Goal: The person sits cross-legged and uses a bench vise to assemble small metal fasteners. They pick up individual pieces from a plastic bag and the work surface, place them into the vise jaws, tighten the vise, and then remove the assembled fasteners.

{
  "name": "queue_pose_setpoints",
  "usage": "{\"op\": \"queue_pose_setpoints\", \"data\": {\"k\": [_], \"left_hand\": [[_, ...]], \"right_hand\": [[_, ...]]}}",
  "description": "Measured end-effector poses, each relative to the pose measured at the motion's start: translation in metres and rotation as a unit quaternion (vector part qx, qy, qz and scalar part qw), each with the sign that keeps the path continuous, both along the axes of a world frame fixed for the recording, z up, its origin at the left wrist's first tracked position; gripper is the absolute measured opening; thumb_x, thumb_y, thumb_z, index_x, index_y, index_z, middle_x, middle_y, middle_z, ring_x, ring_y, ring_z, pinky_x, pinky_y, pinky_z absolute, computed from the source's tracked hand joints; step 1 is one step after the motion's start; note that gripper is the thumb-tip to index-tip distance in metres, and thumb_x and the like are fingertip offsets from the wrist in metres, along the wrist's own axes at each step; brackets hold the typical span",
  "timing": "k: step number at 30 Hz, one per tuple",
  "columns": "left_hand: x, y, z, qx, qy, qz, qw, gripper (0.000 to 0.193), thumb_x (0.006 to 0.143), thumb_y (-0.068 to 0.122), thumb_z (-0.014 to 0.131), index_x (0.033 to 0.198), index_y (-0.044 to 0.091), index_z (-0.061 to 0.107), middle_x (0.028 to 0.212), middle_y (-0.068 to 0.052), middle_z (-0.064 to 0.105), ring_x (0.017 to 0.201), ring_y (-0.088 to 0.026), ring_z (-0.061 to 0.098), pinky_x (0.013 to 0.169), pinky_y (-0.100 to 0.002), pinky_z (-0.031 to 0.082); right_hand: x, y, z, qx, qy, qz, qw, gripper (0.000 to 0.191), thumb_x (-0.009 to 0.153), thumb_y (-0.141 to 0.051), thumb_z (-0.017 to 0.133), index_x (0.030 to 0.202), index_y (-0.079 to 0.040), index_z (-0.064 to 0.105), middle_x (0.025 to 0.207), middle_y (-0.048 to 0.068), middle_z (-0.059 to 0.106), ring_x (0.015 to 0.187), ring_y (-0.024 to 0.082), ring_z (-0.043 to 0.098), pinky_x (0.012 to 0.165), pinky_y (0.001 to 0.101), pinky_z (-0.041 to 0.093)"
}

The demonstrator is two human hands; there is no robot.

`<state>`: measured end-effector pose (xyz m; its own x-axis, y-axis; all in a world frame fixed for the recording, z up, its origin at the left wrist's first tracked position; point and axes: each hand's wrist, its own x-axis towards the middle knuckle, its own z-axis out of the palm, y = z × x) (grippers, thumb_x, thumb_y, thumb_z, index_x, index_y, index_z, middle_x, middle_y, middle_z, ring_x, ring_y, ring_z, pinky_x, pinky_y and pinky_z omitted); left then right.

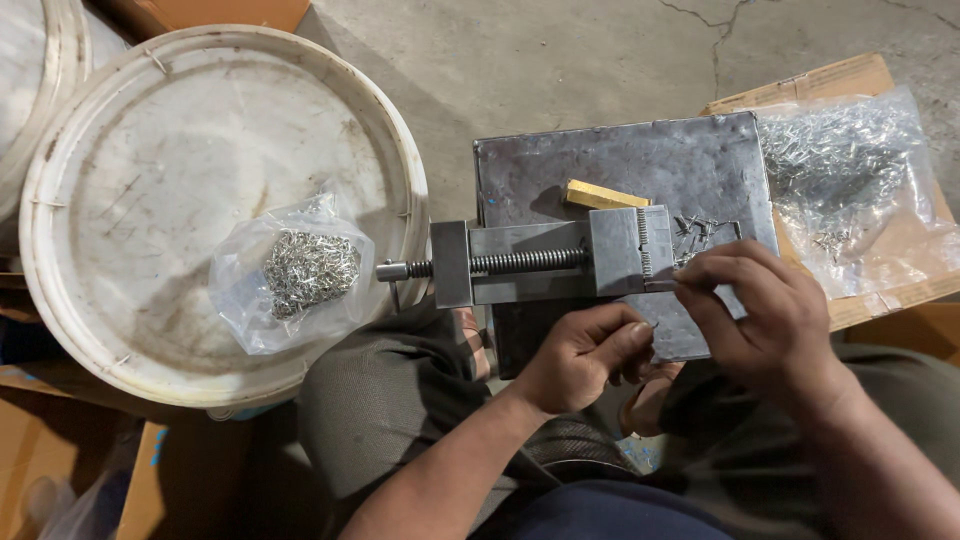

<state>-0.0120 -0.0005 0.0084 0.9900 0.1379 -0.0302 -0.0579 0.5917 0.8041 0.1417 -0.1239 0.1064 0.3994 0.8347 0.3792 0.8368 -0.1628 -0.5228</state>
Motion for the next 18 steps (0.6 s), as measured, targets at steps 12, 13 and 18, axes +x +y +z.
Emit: {"op": "queue_pose_setpoints", "data": {"k": [12,13,18], "left_hand": [[0.0,0.003,-0.001,0.029,-0.01,-0.004,1.0,0.023,0.114,0.021,0.053,0.11,0.002,0.065,0.089,0.001,0.066,0.078,-0.006,0.059,0.07,-0.023,0.05],[0.0,0.003,-0.001,0.03,-0.013,-0.004,0.999,0.023,0.114,0.021,0.052,0.11,0.002,0.065,0.089,0.001,0.066,0.078,-0.006,0.059,0.071,-0.023,0.051],[0.001,0.004,-0.002,0.021,-0.023,-0.006,0.999,0.025,0.115,0.024,0.052,0.108,0.003,0.065,0.088,0.001,0.065,0.077,-0.006,0.059,0.07,-0.023,0.051]], "right_hand": [[-0.005,0.018,0.02,-0.077,-0.08,0.024,0.993,0.013,0.084,-0.008,0.077,0.096,-0.005,0.071,0.093,0.009,0.071,0.081,0.026,0.071,0.066,0.0374,0.055],[-0.005,0.017,0.019,-0.078,-0.084,0.024,0.993,0.014,0.084,-0.008,0.077,0.097,-0.005,0.072,0.093,0.009,0.071,0.081,0.026,0.071,0.066,0.0376,0.055],[-0.003,0.01,0.01,-0.035,-0.093,0.022,0.995,0.018,0.087,-0.006,0.078,0.104,-0.005,0.073,0.098,0.009,0.071,0.081,0.024,0.071,0.068,0.0359,0.056]]}}
